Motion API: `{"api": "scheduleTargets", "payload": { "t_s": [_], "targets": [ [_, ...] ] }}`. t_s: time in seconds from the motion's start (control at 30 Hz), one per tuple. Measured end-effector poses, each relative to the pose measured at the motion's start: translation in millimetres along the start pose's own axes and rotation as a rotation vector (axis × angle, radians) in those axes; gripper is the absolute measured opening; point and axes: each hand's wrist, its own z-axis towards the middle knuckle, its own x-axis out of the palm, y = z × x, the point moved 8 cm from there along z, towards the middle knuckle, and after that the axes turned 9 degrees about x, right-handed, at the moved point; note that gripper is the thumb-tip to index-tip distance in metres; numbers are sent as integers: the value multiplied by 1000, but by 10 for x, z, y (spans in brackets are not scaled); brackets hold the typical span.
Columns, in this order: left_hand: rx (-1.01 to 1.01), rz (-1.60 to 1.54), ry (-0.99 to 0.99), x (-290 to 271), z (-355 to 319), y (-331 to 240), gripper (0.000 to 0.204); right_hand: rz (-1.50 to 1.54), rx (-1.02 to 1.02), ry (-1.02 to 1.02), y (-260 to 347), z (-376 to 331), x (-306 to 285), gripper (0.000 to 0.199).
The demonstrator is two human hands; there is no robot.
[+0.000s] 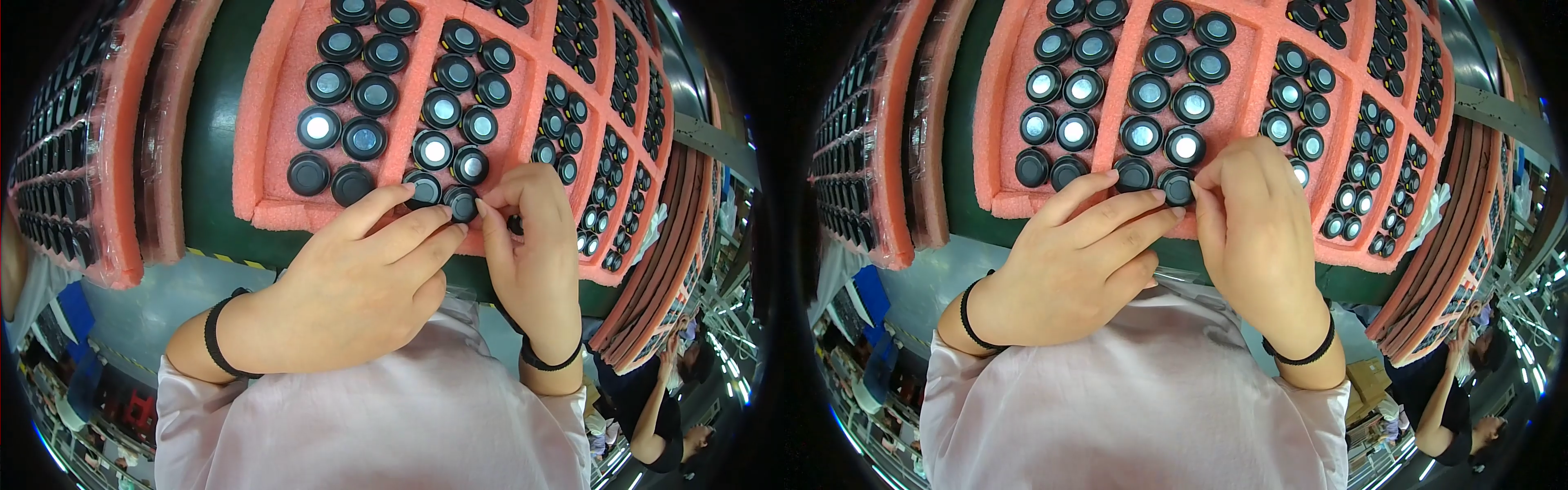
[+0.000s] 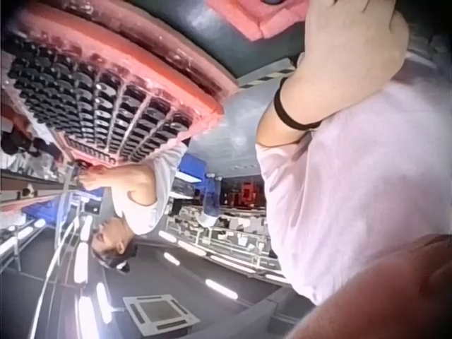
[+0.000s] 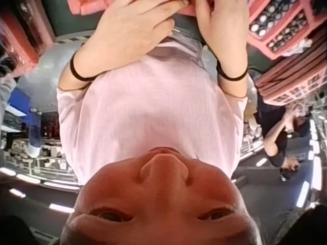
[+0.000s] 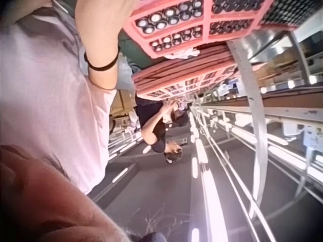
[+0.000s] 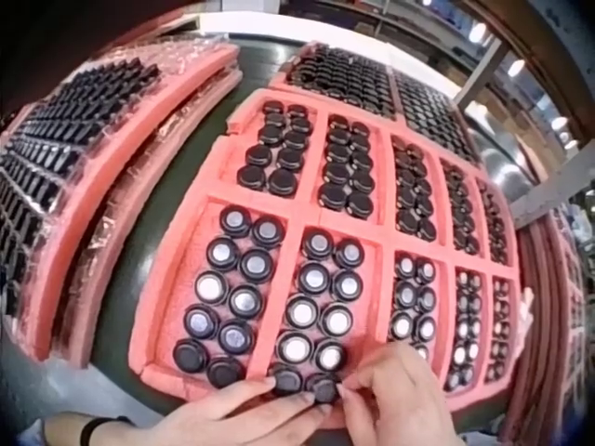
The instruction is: The person peels small black stickers from a plastic sheet and applies them to the centers of round black components in a pink foam tray. Once finished, the person lifts the tray and sets it aside on the workbench.
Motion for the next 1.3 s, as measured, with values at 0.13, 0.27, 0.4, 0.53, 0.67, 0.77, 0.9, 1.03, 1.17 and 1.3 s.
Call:
{"api": "scheduleTargets", "payload": {
  "t_s": [0.13,0.27,0.4,0.53,0.67,0.77,0.9,1.03,1.17,1.3],
  "targets": [
    [5,1,21,-6,-2,36,13,-188,-247,-131,176,-131,-61,21],
    [21,-1,39,-31,54,49,13,-408,-288,-52,245,-227,-19,30],
    [58,17,65,-144,163,19,14,-419,-275,-66,293,-115,-152,41],
    [107,-9,69,-353,368,30,18,-177,-260,-10,120,20,-308,36],
    [56,-106,38,-673,494,-15,22,461,-190,173,127,-8,-432,37],
    [8,-135,-29,-980,618,-88,24,1022,-274,429,322,-122,-545,42],
    [60,-127,-204,-1317,843,-124,29,576,-370,357,316,-208,-626,45],
    [153,-66,-368,-1759,1123,-452,37,244,-393,299,235,-398,-925,42],
    [224,-97,-375,-1877,1346,-734,43,112,-293,178,79,-588,-1325,36],
    [349,-175,-245,-1801,1582,-927,46,336,-69,104,-178,-711,-1809,38]
  ]
}}
